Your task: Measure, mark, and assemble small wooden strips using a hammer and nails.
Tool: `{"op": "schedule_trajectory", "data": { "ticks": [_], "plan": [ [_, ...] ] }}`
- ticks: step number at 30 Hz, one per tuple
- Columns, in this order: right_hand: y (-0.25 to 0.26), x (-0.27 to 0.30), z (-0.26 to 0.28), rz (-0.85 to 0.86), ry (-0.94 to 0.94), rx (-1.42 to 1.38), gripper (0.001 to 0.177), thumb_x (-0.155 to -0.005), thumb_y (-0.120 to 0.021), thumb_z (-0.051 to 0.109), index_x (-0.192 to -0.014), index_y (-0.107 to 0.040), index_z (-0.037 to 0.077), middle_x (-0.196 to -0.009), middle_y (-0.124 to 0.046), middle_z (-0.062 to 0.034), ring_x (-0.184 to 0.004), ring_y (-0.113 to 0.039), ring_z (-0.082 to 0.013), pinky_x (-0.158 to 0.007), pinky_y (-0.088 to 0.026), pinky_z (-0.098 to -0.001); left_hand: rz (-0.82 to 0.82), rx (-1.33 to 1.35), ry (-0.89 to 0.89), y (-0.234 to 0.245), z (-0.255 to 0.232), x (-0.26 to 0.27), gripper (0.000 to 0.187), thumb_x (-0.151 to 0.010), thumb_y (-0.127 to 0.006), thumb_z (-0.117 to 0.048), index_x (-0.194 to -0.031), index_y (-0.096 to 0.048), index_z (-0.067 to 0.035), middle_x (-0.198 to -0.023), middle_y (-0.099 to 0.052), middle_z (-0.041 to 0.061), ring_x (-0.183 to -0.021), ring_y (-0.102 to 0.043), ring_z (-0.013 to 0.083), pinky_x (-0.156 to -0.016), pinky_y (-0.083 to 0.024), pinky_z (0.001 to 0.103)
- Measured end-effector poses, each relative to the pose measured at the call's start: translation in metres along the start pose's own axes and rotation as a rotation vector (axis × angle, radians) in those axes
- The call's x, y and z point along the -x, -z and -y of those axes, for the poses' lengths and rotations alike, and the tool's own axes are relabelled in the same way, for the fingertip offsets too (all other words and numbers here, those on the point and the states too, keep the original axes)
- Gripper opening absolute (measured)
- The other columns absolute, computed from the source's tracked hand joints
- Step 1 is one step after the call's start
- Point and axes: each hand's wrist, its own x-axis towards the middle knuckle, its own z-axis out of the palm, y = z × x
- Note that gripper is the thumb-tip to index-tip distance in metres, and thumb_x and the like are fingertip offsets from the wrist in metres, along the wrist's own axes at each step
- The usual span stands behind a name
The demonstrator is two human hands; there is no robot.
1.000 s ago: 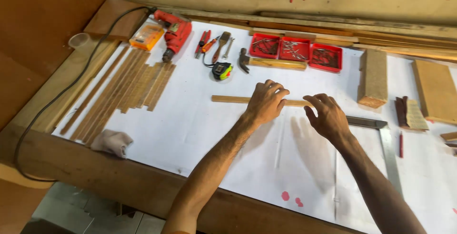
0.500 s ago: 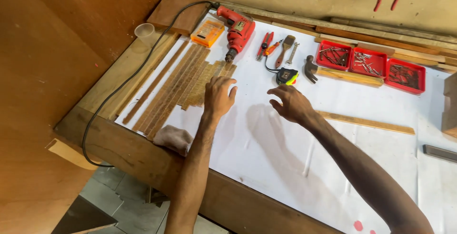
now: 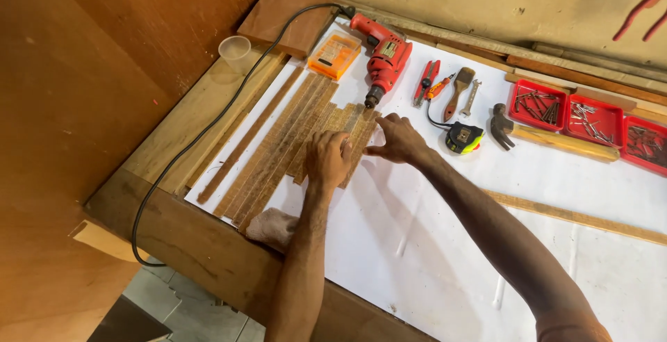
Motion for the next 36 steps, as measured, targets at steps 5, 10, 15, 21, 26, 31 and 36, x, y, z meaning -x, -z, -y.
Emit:
{"op": "schedule_trajectory", "data": {
  "ticks": [5, 10, 15, 21, 26, 31, 36],
  "plan": [
    [-0.007, -0.021, -0.004, 0.025, -0.013, -0.029, 0.084, -0.077, -0.085, 0.049, -0.149, -0.049, 0.025, -0.143, -0.052, -0.0158, -0.130, -0.049, -0.0391, -0.105, -0.049, -0.0515, -0.046, -0.007, -0.017, -0.006, 0.006, 0.004, 0.021, -0.089, -0.076, -0.019, -0.109, -0.076, -0.010, -0.110, -0.073, 0.007, -0.109, -0.061, 0.0273, -0.099, -0.045, 0.046],
    [-0.023, -0.040, -0.003, -0.125, 0.100, 0.017, 0.074, -0.081, -0.084, 0.043, -0.144, -0.053, 0.019, -0.135, -0.060, -0.0170, -0.121, -0.058, -0.0384, -0.094, -0.055, -0.0505, -0.064, -0.010, -0.001, -0.016, 0.019, -0.008, 0.025, -0.087, -0.077, -0.019, -0.110, -0.074, -0.009, -0.113, -0.072, 0.007, -0.109, -0.060, 0.0260, -0.101, -0.045, 0.044],
    [-0.005, -0.051, 0.032, 0.062, -0.064, 0.096, 0.056, -0.101, -0.063, 0.043, -0.147, -0.046, 0.016, -0.104, -0.076, -0.0205, -0.087, -0.073, -0.0401, -0.072, -0.059, -0.0548, -0.012, -0.028, 0.092, -0.014, 0.017, -0.006, 0.031, -0.085, -0.079, -0.020, -0.113, -0.073, -0.009, -0.110, -0.071, 0.009, -0.108, -0.061, 0.0269, -0.101, -0.045, 0.047],
    [-0.013, -0.096, 0.023, 0.173, -0.083, 0.126, 0.071, -0.089, -0.073, 0.060, -0.131, -0.050, 0.008, -0.100, -0.065, -0.0259, -0.086, -0.073, -0.0427, -0.068, -0.060, -0.0531, -0.051, 0.046, 0.135, -0.001, 0.014, -0.007, 0.035, -0.085, -0.077, -0.017, -0.118, -0.070, -0.007, -0.112, -0.069, 0.012, -0.111, -0.060, 0.0292, -0.097, -0.047, 0.047],
    [-0.019, -0.110, 0.019, 0.218, -0.071, 0.099, 0.084, -0.076, -0.081, 0.067, -0.124, -0.057, 0.003, -0.098, -0.073, -0.0234, -0.092, -0.074, -0.0401, -0.076, -0.060, -0.0499, -0.058, 0.137, 0.226, -0.005, 0.024, -0.011, 0.040, -0.090, -0.069, -0.012, -0.129, -0.065, -0.009, -0.117, -0.069, 0.010, -0.112, -0.062, 0.0261, -0.100, -0.049, 0.045],
    [-0.024, -0.115, 0.012, 0.158, -0.092, -0.034, 0.097, -0.065, -0.091, 0.061, -0.128, -0.051, -0.001, -0.099, -0.072, -0.0244, -0.095, -0.072, -0.0389, -0.079, -0.059, -0.0484, -0.071, 0.157, 0.244, -0.010, 0.026, -0.015, 0.041, -0.090, -0.070, -0.011, -0.131, -0.063, -0.008, -0.120, -0.069, 0.011, -0.116, -0.061, 0.0256, -0.104, -0.047, 0.045],
    [-0.024, -0.106, 0.018, 0.034, -0.013, -0.221, 0.097, -0.060, -0.095, 0.052, -0.126, -0.049, -0.002, -0.094, -0.072, -0.0241, -0.092, -0.071, -0.0380, -0.078, -0.059, -0.0486, 0.001, 0.107, 0.248, 0.004, 0.014, -0.018, 0.050, -0.085, -0.076, -0.013, -0.131, -0.060, -0.003, -0.122, -0.067, 0.014, -0.117, -0.057, 0.0310, -0.100, -0.045, 0.048]
  ]
}}
